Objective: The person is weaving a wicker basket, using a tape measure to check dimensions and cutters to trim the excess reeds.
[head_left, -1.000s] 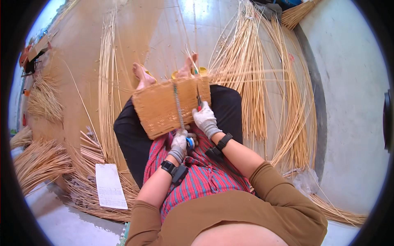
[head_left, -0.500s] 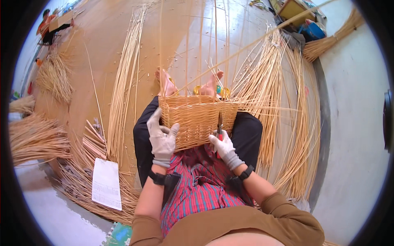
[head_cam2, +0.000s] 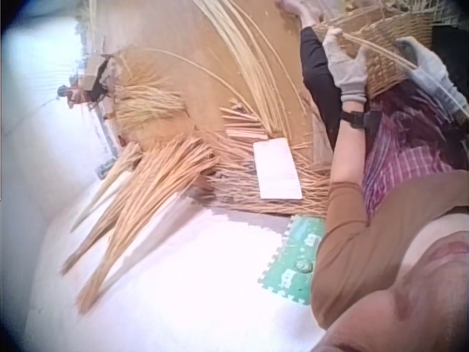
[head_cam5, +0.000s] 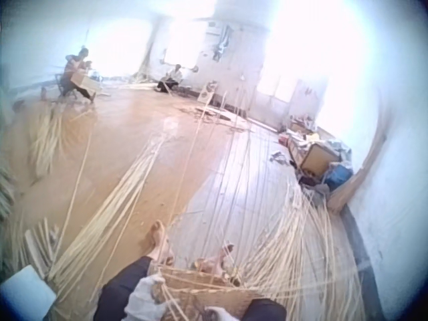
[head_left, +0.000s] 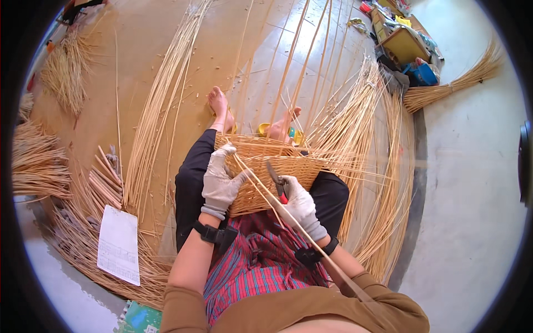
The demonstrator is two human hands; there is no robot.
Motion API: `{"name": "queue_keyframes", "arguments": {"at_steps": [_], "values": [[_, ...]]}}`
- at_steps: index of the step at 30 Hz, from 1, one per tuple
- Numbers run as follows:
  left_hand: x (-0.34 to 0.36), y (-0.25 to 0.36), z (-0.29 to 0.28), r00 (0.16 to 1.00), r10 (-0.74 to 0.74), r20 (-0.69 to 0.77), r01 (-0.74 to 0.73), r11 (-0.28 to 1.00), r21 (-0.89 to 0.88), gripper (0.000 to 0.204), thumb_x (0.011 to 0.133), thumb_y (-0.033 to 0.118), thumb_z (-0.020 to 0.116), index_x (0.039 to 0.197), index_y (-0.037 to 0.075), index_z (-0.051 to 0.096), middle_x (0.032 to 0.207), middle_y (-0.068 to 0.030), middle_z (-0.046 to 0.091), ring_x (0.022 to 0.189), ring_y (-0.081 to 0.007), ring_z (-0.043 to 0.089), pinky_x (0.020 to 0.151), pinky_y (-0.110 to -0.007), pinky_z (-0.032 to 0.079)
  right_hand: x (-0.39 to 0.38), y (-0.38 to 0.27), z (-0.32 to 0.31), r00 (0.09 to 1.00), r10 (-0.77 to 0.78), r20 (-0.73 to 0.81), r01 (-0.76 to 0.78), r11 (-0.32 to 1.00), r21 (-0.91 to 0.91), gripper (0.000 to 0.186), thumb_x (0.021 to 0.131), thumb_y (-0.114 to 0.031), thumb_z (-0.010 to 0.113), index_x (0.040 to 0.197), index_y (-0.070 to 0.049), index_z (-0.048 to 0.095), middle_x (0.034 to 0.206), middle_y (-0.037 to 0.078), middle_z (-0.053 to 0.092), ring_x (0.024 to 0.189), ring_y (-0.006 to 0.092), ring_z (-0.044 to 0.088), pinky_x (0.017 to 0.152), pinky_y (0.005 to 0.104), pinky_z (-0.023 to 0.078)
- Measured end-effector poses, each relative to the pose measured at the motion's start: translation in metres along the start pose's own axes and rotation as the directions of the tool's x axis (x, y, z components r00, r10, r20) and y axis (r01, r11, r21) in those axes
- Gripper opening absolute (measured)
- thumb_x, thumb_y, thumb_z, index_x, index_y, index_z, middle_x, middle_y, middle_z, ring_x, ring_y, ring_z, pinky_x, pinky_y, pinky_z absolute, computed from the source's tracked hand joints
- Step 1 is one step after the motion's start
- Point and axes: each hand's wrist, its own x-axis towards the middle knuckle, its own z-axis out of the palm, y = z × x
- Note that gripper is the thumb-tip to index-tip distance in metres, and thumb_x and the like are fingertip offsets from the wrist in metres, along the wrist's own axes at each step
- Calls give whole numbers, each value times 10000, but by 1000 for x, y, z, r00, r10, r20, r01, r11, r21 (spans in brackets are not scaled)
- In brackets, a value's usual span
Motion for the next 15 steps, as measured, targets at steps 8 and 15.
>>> {"name": "queue_keyframes", "arguments": {"at_steps": [8, 15], "values": [[-4, 2, 0, 1000, -20, -16, 21, 999, 47, 715, 796, 191, 912, 1433, 37, 625, 1463, -159, 636, 985, -183, 680, 857, -301, 556, 27, 10, 2, 945, -305, -118, 235, 884, -404, 690, 697, -313, 933, 1252, -70, 601, 991, 127, 698, 941, 352, 696, 842, 461, 532], [0, 3, -3, 998, 62, 32, -66, 992, 106, 671, 823, 129, 872, 1429, 5, 613, 1454, -224, 614, 1375, -342, 581, 1158, -410, 455, 38, -1, 9, 942, -314, -116, 249, 890, -381, 709, 688, -297, 936, 1272, -75, 602, 1001, 122, 697, 947, 349, 689, 857, 462, 524]]}}
